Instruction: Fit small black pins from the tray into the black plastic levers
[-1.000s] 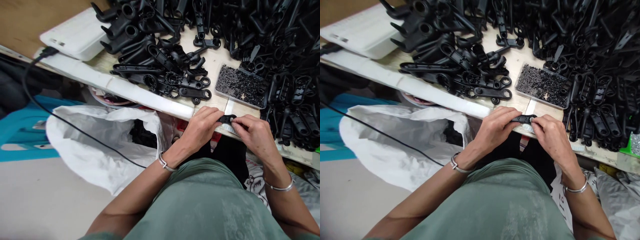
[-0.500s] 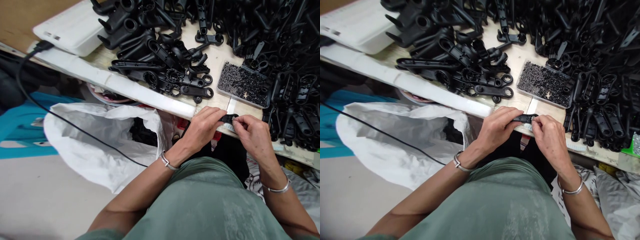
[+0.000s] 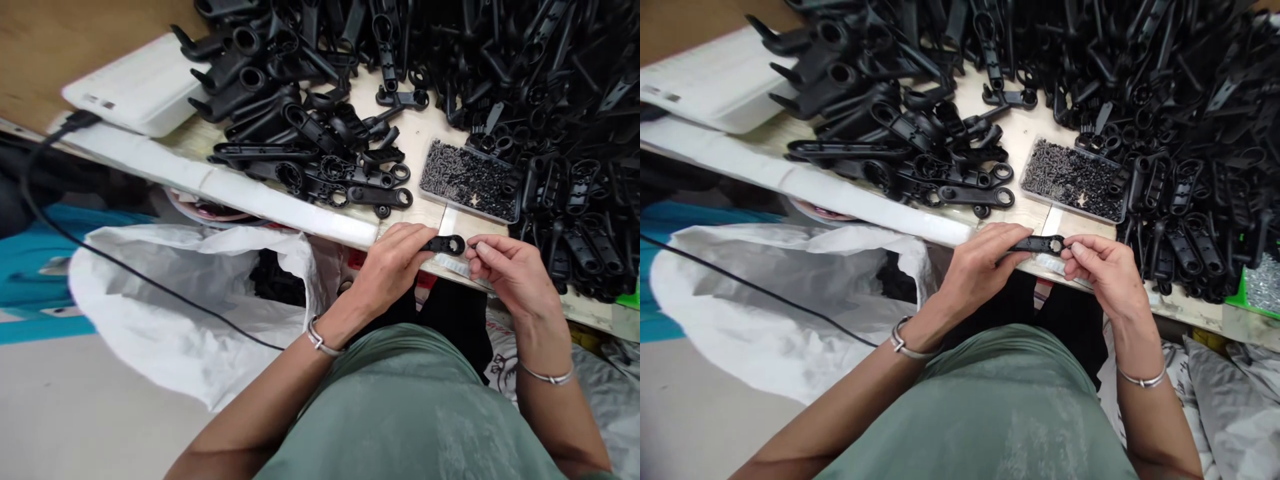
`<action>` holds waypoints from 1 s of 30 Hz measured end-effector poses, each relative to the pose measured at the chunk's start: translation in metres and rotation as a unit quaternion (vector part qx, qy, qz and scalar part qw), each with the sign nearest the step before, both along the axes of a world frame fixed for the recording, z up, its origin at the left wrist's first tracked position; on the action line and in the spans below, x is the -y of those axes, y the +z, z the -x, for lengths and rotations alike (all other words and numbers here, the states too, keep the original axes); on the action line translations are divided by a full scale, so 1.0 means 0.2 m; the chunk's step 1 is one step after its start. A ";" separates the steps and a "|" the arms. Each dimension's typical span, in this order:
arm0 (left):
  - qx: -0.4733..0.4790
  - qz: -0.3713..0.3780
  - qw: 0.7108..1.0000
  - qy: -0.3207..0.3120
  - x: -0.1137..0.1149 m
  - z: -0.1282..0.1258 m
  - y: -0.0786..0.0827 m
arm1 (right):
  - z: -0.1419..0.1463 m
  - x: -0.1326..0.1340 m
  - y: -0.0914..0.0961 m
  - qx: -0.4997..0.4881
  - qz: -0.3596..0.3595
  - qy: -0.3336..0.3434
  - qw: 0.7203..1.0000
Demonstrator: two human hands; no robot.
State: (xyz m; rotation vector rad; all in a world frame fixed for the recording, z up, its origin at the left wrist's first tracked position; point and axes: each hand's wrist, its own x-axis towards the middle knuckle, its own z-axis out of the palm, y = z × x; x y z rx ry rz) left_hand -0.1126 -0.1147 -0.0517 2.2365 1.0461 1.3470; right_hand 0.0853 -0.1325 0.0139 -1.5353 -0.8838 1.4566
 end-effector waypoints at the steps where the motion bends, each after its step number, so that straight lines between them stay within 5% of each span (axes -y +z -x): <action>1: 0.000 -0.001 1.000 -0.003 0.00 0.00 0.00 | -0.01 0.00 0.00 -0.016 0.006 0.000 1.000; 12: -0.076 -0.052 0.996 0.007 -0.02 0.02 0.10 | -0.03 0.00 -0.02 -0.041 -0.041 -0.044 0.997; 19: -0.237 -0.054 0.968 0.057 -0.37 -0.05 0.24 | -0.03 0.01 -0.05 0.003 -0.103 -0.062 0.993; 24: -0.315 -0.042 0.947 0.051 -0.61 -0.19 0.22 | -0.04 0.04 -0.09 0.050 -0.124 -0.043 0.990; 30: -0.322 -0.012 0.946 0.025 -0.67 -0.20 0.16 | -0.04 0.06 -0.10 0.091 -0.131 -0.013 0.987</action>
